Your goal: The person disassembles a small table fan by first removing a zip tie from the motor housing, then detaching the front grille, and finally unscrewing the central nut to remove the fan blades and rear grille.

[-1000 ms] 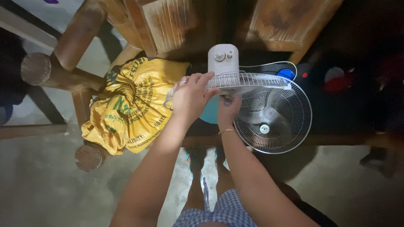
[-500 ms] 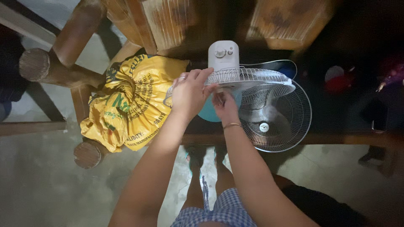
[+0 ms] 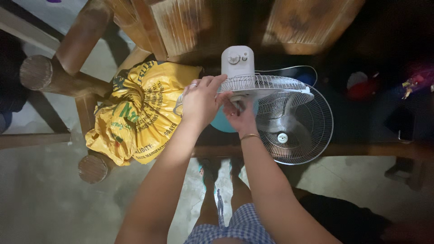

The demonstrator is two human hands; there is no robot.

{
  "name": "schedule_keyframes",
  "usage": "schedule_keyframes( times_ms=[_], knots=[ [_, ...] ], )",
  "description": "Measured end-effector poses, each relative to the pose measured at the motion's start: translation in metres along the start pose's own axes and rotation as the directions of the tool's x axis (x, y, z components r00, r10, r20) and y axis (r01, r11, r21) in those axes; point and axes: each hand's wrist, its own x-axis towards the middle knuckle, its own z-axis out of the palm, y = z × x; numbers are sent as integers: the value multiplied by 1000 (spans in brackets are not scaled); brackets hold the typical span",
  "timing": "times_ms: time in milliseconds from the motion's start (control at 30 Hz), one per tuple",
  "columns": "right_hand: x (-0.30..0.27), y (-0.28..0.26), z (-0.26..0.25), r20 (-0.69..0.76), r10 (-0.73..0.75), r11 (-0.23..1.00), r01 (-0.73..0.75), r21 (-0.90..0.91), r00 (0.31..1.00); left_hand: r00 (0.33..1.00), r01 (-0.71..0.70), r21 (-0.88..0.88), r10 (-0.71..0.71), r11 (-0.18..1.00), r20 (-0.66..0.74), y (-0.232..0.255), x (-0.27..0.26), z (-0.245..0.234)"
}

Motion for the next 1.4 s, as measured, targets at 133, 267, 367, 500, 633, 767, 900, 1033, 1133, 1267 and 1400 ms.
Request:
schedule_keyframes(
  times_ms=[133, 267, 367, 500, 633, 767, 900, 1033, 1133, 1267, 1400],
  knots=[
    [9, -3, 0, 189, 29, 997, -16, -73, 982, 1000, 1, -1, -1, 1000, 1, -1, 0, 0],
    [18, 0, -6, 100, -172, 984, 176, -32, 980, 1000, -13, -8, 13, 1000, 2, -2, -2, 1],
    [-1, 17, -2, 38, -416, 882, 413, -225, 908, 1000, -9, -10, 8, 1000, -14, -1, -2, 3],
    [-14, 31, -10, 89, -554, 753, 543, -370, 828, 1000, -9, -34, 8, 999, -19, -2, -3, 4],
    [-11, 35, -39, 184, -477, 834, 509, -213, 859, 999, -49, -26, 49, 998, -16, -10, -4, 3],
    [-18, 28, -91, 79, -398, 845, 399, -357, 914, 1000, -13, -8, 13, 1000, 18, -23, 1, 5],
    [-2, 19, -127, 219, -264, 932, 307, -192, 939, 1000, 28, -21, -28, 999, -10, -28, 7, 7],
    [16, 11, -84, 335, -237, 971, 226, 71, 912, 997, 15, -16, -16, 1000, -72, -28, 5, 17],
    [12, 6, -51, 245, -282, 958, 259, 123, 928, 992, 13, -13, -14, 1000, -123, -31, 0, 20],
    [7, 10, -81, 214, -292, 955, 296, 13, 932, 984, -24, -54, 14, 998, -179, -32, -4, 21],
    [8, 25, -151, 164, -269, 963, 270, 11, 949, 983, -27, -66, 15, 997, -183, -33, -9, 20]
  ],
)
